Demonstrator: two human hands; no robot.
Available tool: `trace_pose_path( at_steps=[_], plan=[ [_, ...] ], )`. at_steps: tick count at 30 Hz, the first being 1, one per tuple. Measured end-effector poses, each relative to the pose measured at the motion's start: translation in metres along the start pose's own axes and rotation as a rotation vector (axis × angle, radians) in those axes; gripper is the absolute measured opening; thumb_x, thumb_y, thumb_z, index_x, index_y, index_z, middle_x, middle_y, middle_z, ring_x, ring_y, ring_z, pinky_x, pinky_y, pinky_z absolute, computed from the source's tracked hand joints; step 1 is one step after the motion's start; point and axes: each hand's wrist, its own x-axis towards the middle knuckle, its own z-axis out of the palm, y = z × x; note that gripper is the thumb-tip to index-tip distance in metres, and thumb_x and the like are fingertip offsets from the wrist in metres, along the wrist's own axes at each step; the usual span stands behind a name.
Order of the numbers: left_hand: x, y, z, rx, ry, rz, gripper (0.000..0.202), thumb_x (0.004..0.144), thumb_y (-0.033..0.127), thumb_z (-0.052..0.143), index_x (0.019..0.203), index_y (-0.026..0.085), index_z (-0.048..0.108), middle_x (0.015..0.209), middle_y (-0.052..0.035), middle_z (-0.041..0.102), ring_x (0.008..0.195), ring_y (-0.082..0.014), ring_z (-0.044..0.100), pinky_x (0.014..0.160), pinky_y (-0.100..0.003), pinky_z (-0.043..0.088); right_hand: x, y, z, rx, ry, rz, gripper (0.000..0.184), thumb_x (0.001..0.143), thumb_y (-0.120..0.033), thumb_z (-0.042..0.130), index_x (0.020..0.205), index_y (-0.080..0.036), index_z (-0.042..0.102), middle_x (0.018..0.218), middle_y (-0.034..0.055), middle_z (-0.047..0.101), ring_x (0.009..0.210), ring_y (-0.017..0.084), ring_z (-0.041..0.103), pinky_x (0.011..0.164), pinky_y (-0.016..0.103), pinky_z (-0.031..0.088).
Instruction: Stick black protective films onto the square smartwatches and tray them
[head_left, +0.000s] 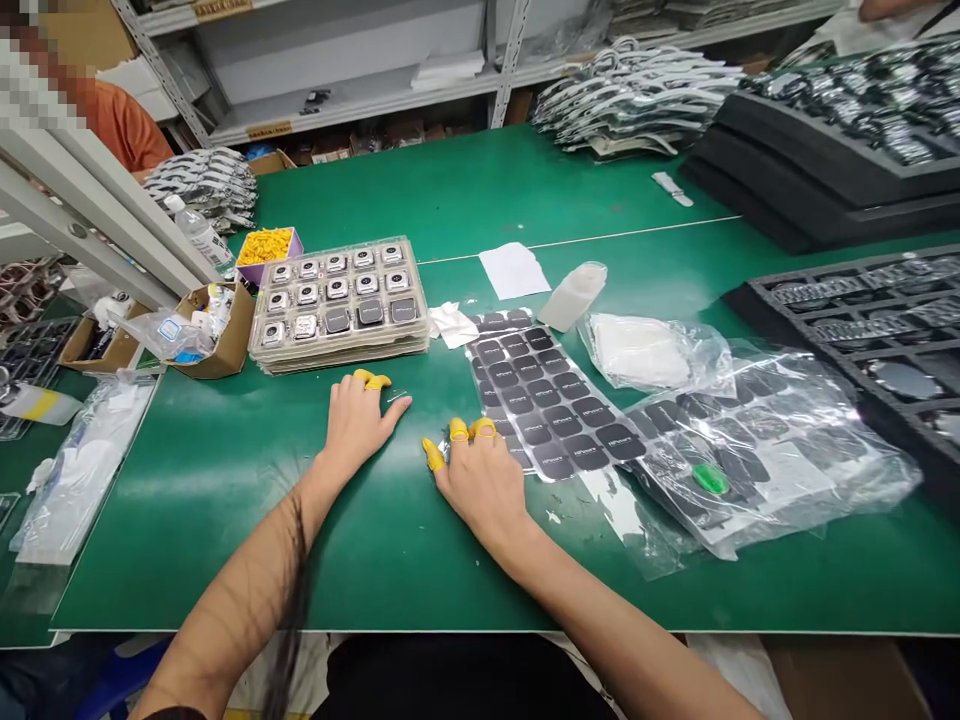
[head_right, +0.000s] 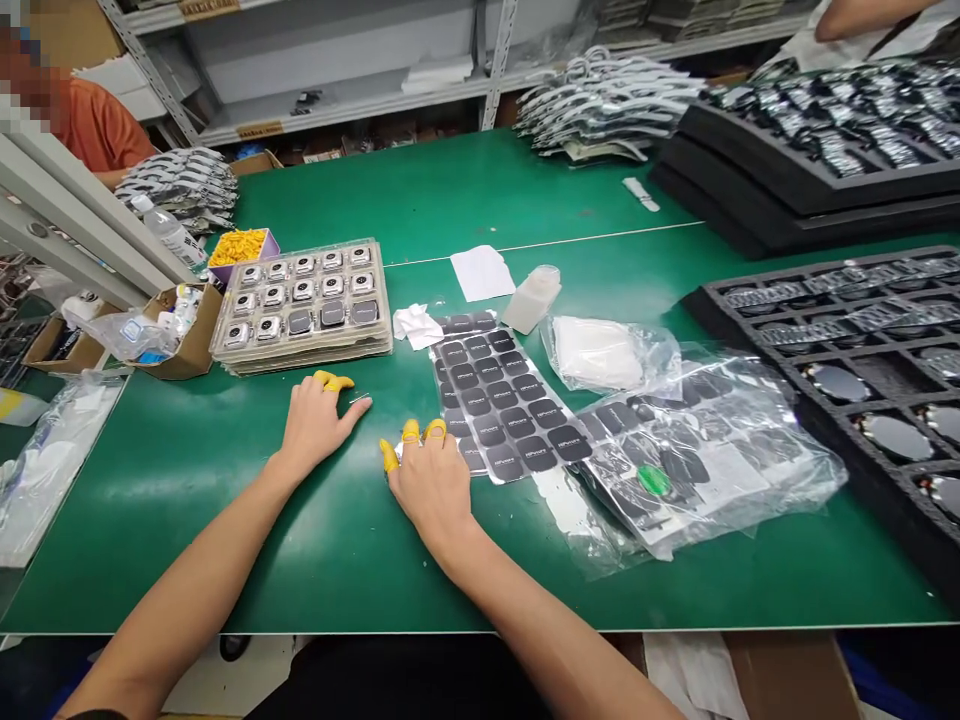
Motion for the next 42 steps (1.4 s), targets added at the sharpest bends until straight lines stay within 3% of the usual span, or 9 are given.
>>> trace_pose_path(
  at_steps=[8,17,20,23,26,28,35,39,42],
  plan=[
    [-0.002,0.002,0.015,-0.103,0.041,0.057,0.026,0.101,0.033,0.048,0.086,0.020,0.065,0.088,-0.0109,0.067,0.086,-0.0286,0.057,0.075,-0.040,0.039,0.006,0.010,0.004,0.093,-0.174,0.077,0.036,0.104,-0.042,0.045,0.089,-0.016,0.064,0.070,0.0093,0.065,0.059,0.023,0.062,0.051,0.032,0.032],
    [0.005,-0.006,0.018,-0.195,0.068,0.032,0.022,0.099,0.023,0.047,0.088,0.019,0.066,0.083,-0.0104,0.069,0.084,-0.0291,0.060,0.074,-0.041,0.043,-0.033,0.030,-0.022,0.827,-0.057,-0.339,0.018,0.101,-0.018,0.048,0.090,-0.021,0.062,0.092,0.0069,0.062,0.088,0.020,0.059,0.074,0.034,0.053],
    [-0.011,0.009,0.002,-0.289,0.120,0.028,0.025,0.100,0.019,0.044,0.089,0.018,0.067,0.089,-0.0105,0.070,0.088,-0.0272,0.062,0.079,-0.042,0.047,-0.049,0.041,-0.029,1.062,0.047,-0.183,0.013,0.098,-0.019,0.055,0.090,-0.024,0.064,0.094,0.0055,0.062,0.099,0.022,0.062,0.081,0.039,0.057],
    [-0.043,0.042,-0.020,-0.608,0.099,0.082,0.018,0.100,0.025,0.051,0.097,0.021,0.068,0.094,-0.0059,0.073,0.091,-0.0220,0.065,0.083,-0.038,0.052,-0.060,0.046,-0.028,1.310,0.078,0.038,0.008,0.095,-0.024,0.062,0.099,-0.027,0.068,0.101,0.0046,0.063,0.083,0.018,0.066,0.072,0.037,0.061],
    [-0.073,0.073,-0.036,-0.882,-0.045,0.241,0.013,0.099,0.027,0.057,0.097,0.025,0.069,0.090,-0.0018,0.076,0.083,-0.0180,0.068,0.078,-0.035,0.056,-0.065,0.045,-0.027,1.506,0.003,0.225,0.027,0.089,-0.032,0.072,0.115,-0.028,0.066,0.109,0.0063,0.065,0.073,0.016,0.069,0.071,0.036,0.064],
    [-0.083,0.083,-0.041,-0.964,-0.111,0.281,0.010,0.098,0.027,0.058,0.101,0.025,0.068,0.087,-0.0006,0.076,0.079,-0.0171,0.068,0.076,-0.034,0.057,-0.067,0.045,-0.029,1.576,-0.045,0.298,0.042,0.085,-0.036,0.077,0.123,-0.028,0.062,0.096,0.0040,0.069,0.073,0.017,0.070,0.071,0.035,0.064],
    [-0.079,0.080,-0.030,-0.832,-0.142,0.073,0.049,0.078,0.044,0.080,0.117,0.025,0.057,0.090,-0.0003,0.067,0.075,-0.0164,0.065,0.074,-0.034,0.058,-0.070,0.056,-0.043,1.557,-0.086,0.262,0.013,0.087,-0.038,0.073,0.089,-0.025,0.072,0.086,0.0031,0.071,0.076,0.017,0.070,0.072,0.031,0.062],
    [-0.065,0.070,-0.023,-0.719,-0.072,0.182,0.025,0.091,0.033,0.068,0.112,0.025,0.060,0.096,-0.0034,0.067,0.087,-0.0184,0.066,0.083,-0.036,0.057,-0.084,0.072,-0.039,1.637,-0.095,0.321,0.013,0.088,-0.039,0.073,0.086,-0.026,0.071,0.095,0.0054,0.073,0.084,0.021,0.073,0.078,0.039,0.062],
    [-0.044,0.061,-0.019,-0.557,-0.027,0.337,0.025,0.094,0.030,0.064,0.118,0.025,0.061,0.118,-0.0078,0.067,0.108,-0.0240,0.063,0.096,-0.045,0.054,-0.118,0.112,-0.030,1.681,0.057,0.524,0.022,0.077,-0.047,0.081,0.078,-0.029,0.070,0.072,0.0034,0.067,0.062,0.022,0.070,0.059,0.040,0.059]
  ],
)
